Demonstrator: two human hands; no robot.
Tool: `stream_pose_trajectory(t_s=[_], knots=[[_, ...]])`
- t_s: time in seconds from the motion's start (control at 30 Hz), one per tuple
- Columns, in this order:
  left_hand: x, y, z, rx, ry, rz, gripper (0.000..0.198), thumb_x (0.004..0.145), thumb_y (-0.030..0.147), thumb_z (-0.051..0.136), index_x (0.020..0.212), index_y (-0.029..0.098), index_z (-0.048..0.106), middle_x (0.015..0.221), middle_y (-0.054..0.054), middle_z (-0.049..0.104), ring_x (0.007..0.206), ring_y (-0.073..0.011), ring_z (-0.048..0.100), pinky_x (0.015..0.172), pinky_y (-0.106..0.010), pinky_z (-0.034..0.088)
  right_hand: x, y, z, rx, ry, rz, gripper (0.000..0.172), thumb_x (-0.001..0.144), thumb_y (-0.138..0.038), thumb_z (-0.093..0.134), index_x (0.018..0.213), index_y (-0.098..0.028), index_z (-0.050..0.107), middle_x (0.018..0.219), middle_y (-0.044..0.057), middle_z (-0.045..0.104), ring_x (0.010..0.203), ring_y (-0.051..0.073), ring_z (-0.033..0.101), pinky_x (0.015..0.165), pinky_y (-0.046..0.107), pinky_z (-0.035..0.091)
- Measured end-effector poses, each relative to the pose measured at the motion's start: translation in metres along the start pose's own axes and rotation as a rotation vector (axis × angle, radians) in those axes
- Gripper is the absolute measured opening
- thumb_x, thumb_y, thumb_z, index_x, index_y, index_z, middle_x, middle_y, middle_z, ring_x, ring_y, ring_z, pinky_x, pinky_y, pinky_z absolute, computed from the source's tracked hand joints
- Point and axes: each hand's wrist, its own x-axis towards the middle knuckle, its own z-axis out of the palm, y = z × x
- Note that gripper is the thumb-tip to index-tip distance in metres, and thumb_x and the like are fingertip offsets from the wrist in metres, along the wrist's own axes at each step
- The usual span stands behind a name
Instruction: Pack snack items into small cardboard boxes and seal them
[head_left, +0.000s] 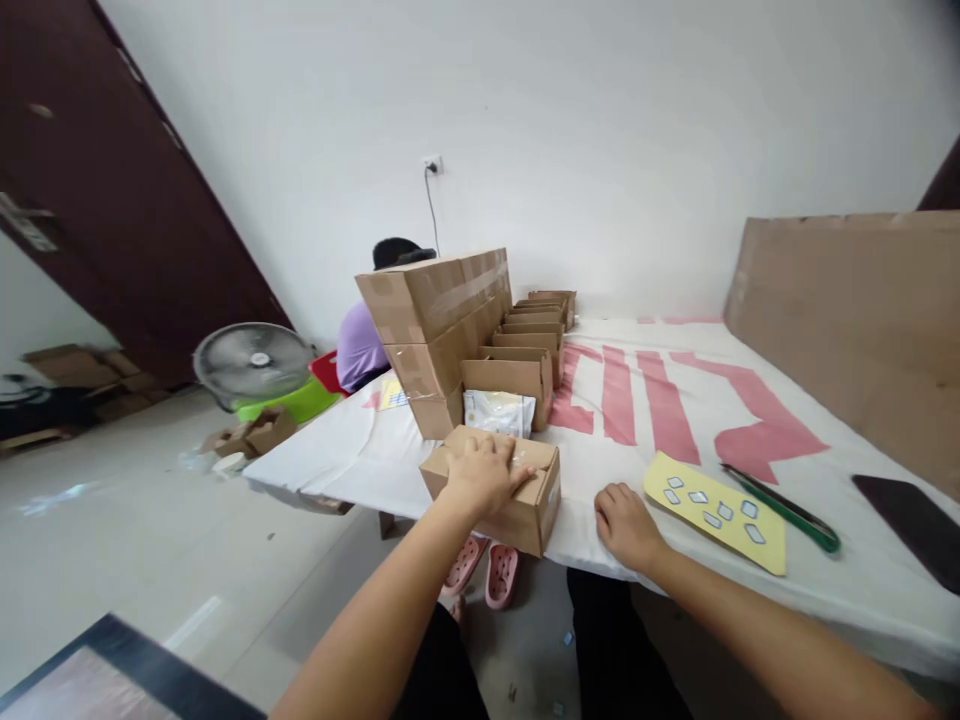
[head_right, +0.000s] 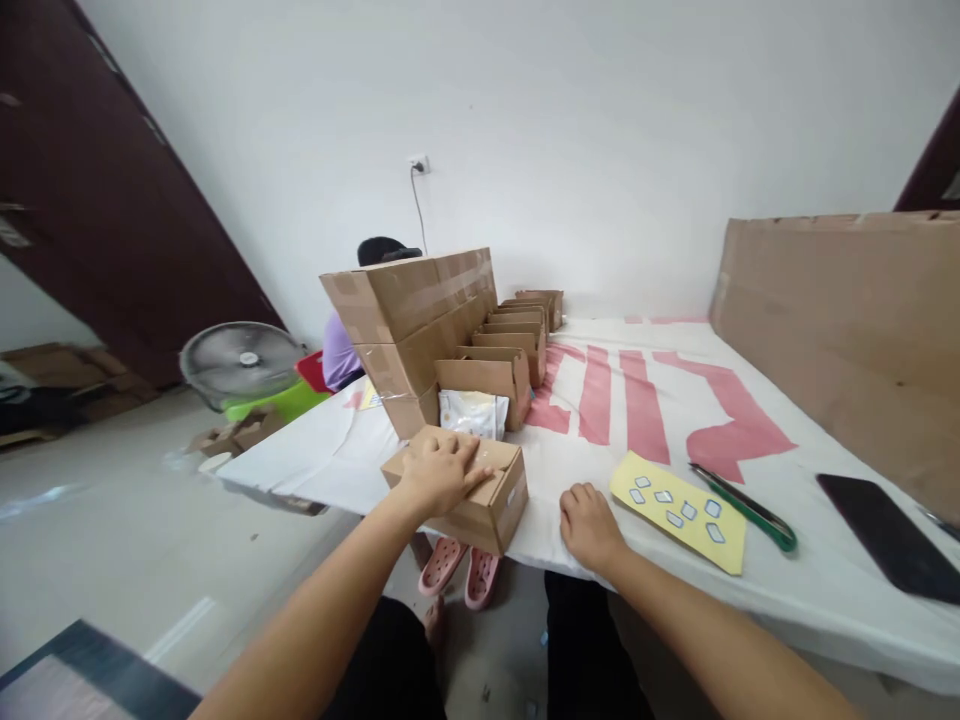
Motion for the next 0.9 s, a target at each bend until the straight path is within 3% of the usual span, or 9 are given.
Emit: stream_pose_trajectory(t_s=[0.2,0.3,0.37,0.43,0.5,0.57,0.63,0.77,0.9], knots=[[-0.007,0.045,0.009,0.009,0.175,0.124,0.055,0.092,0.056,0.028,0.136,0.031,0.048,0.133,-0.011,0.056,0.118,-0.038,0.044,0.095,-0.058,0.035,-0.001,-0.002,-0.001,0.018,-0.029,0.053,0.012,0.084,-0.011,0.049,0.087,-0.016,0.06,0.095,0.01,0.061,0.092,0.024,0.05,0.083,0.035,0.039],[-0.007,0.038,0.007,-0.005,0.213,0.163,0.055,0.091,0.057,0.031,0.136,0.03,0.049,0.132,-0.01,0.057,0.117,-0.0357,0.045,0.1,-0.054,0.031,0.001,0.002,-0.015,0.084,-0.079,0.025,0.012,0.08,-0.012,0.053,0.085,-0.017,0.063,0.092,0.008,0.065,0.089,0.022,0.056,0.079,0.032,0.042],[-0.004,0.02,0.003,-0.04,0.184,0.26,0.052,0.09,0.056,0.036,0.132,0.03,0.054,0.132,-0.006,0.058,0.119,-0.0317,0.046,0.103,-0.048,0.032,0.001,0.014,-0.034,0.136,-0.1,0.012,0.014,0.081,-0.013,0.052,0.086,-0.02,0.064,0.089,0.005,0.068,0.084,0.019,0.06,0.075,0.029,0.044],[0.002,-0.008,0.0,-0.095,0.167,0.33,0.045,0.09,0.051,0.041,0.127,0.031,0.058,0.136,-0.003,0.056,0.122,-0.0282,0.045,0.104,-0.044,0.034,-0.002,0.039,-0.057,0.167,-0.079,0.037,0.021,0.087,-0.017,0.045,0.093,-0.02,0.065,0.093,0.005,0.07,0.084,0.018,0.063,0.075,0.029,0.046],[0.011,-0.038,0.003,-0.173,0.202,0.28,0.041,0.09,0.047,0.044,0.124,0.032,0.06,0.141,-0.002,0.051,0.128,-0.0272,0.042,0.107,-0.045,0.033,-0.011,0.075,-0.078,0.163,-0.039,0.093,0.026,0.091,-0.023,0.04,0.098,-0.018,0.065,0.101,0.009,0.07,0.092,0.022,0.064,0.08,0.033,0.047],[0.019,-0.063,0.013,-0.319,0.205,0.202,0.044,0.088,0.048,0.045,0.124,0.028,0.061,0.147,-0.004,0.044,0.135,-0.0277,0.036,0.113,-0.045,0.027,-0.024,0.118,-0.095,0.08,-0.005,0.276,0.027,0.088,-0.03,0.045,0.1,-0.018,0.066,0.107,0.012,0.069,0.098,0.026,0.064,0.084,0.037,0.047],[0.026,-0.075,0.028,-0.576,0.127,0.181,0.057,0.086,0.054,0.045,0.133,0.023,0.054,0.15,-0.007,0.041,0.139,-0.0281,0.034,0.116,-0.042,0.022,-0.041,0.157,-0.105,-0.036,-0.084,0.441,0.033,0.085,-0.031,0.049,0.109,-0.017,0.066,0.119,0.014,0.067,0.11,0.03,0.06,0.089,0.039,0.046],[0.03,-0.066,0.052,-1.067,0.016,0.179,0.08,0.077,0.064,0.054,0.142,0.018,0.043,0.152,-0.01,0.039,0.139,-0.0309,0.034,0.117,-0.042,0.023,-0.072,0.203,-0.11,-0.128,-0.209,0.607,0.042,0.081,-0.031,0.051,0.117,-0.017,0.066,0.126,0.015,0.064,0.112,0.034,0.06,0.086,0.041,0.049],[0.025,-0.047,0.055,-1.214,0.002,0.181,0.078,0.073,0.055,0.064,0.14,0.019,0.045,0.152,-0.01,0.038,0.139,-0.0324,0.034,0.116,-0.042,0.023,-0.083,0.217,-0.103,-0.191,-0.174,0.599,0.044,0.077,-0.029,0.052,0.119,-0.025,0.065,0.127,0.014,0.063,0.112,0.034,0.061,0.084,0.042,0.05]])
